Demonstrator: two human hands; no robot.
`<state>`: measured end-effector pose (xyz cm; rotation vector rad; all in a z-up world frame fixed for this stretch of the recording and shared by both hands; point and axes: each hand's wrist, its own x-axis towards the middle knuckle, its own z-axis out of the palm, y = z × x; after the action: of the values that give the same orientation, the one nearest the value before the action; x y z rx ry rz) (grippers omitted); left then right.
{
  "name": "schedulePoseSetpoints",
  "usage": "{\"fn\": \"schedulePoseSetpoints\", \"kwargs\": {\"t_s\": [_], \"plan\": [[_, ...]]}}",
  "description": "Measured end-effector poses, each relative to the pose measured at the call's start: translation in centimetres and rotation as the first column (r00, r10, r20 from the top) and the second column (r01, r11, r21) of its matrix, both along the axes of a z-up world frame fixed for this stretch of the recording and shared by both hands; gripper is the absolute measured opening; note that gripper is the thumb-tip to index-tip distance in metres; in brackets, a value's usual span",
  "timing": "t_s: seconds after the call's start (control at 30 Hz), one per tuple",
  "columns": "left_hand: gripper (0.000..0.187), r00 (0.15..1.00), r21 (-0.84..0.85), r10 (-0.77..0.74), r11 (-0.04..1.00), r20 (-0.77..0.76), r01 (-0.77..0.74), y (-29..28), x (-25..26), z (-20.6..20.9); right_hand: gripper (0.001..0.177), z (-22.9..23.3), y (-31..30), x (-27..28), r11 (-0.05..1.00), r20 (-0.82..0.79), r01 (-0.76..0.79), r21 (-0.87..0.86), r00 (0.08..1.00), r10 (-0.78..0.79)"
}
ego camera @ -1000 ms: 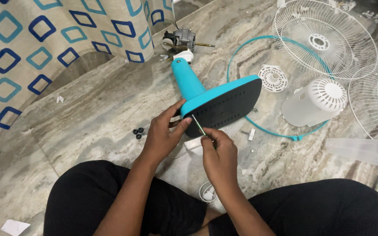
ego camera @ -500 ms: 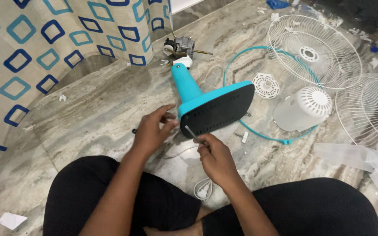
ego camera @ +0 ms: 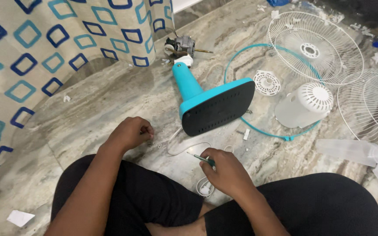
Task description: The person sits on the floor and uses a screwdriver to fasten screws into the base of a teal and black fan. The person repeatedly picks up screws and inserts them into the base, tightening them with the screwdriver.
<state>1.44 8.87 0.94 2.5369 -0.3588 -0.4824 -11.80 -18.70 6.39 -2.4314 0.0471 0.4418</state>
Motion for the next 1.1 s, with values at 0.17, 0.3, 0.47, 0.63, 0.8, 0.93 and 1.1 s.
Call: {"fn": "schedulePoseSetpoints", "kwargs": {"t_s": [0.17,0.3,0.47,0.63,0.8,0.93,1.1], "plan": [[0.010,0.988,0.040,0.150,0.988,0.024,-0.151,0.7,0.5,-0.8,0.021,-2.5,0.5,1.0,0.999,0.077,0.013,-0.044,0.997,-0.009],[0.010,0.944,0.044,0.307,0.948,0.121,-0.314,1.2,1.0,-0.9,0.016,-4.4,1.4,1.9,1.000,0.136,0.029,-0.001,0.990,-0.028],[0.013,0.908,0.113,0.418,0.902,0.007,-0.416,1.8,1.4,-1.3,0.014,-6.0,3.2,2.2,0.999,0.087,0.015,-0.029,0.996,-0.012],[0.012,0.952,0.117,0.304,0.948,-0.039,-0.297,0.9,1.1,-1.9,0.014,-6.4,3.6,2.2,1.000,0.150,-0.005,0.010,0.989,0.003],[0.008,0.981,0.207,0.192,0.961,-0.035,-0.181,-0.8,1.1,-2.5,0.014,-6.5,3.5,2.4,1.000,0.146,0.002,0.001,0.989,-0.002],[0.013,0.964,0.145,0.264,0.953,0.032,-0.266,0.2,1.4,-2.4,0.014,-6.5,3.6,2.2,1.000,0.168,0.000,0.017,0.986,-0.003],[0.014,0.929,0.203,0.369,0.911,-0.014,-0.359,0.8,1.6,-2.3,0.015,-6.4,3.6,2.3,1.000,0.144,-0.006,-0.003,0.990,0.006]]}}
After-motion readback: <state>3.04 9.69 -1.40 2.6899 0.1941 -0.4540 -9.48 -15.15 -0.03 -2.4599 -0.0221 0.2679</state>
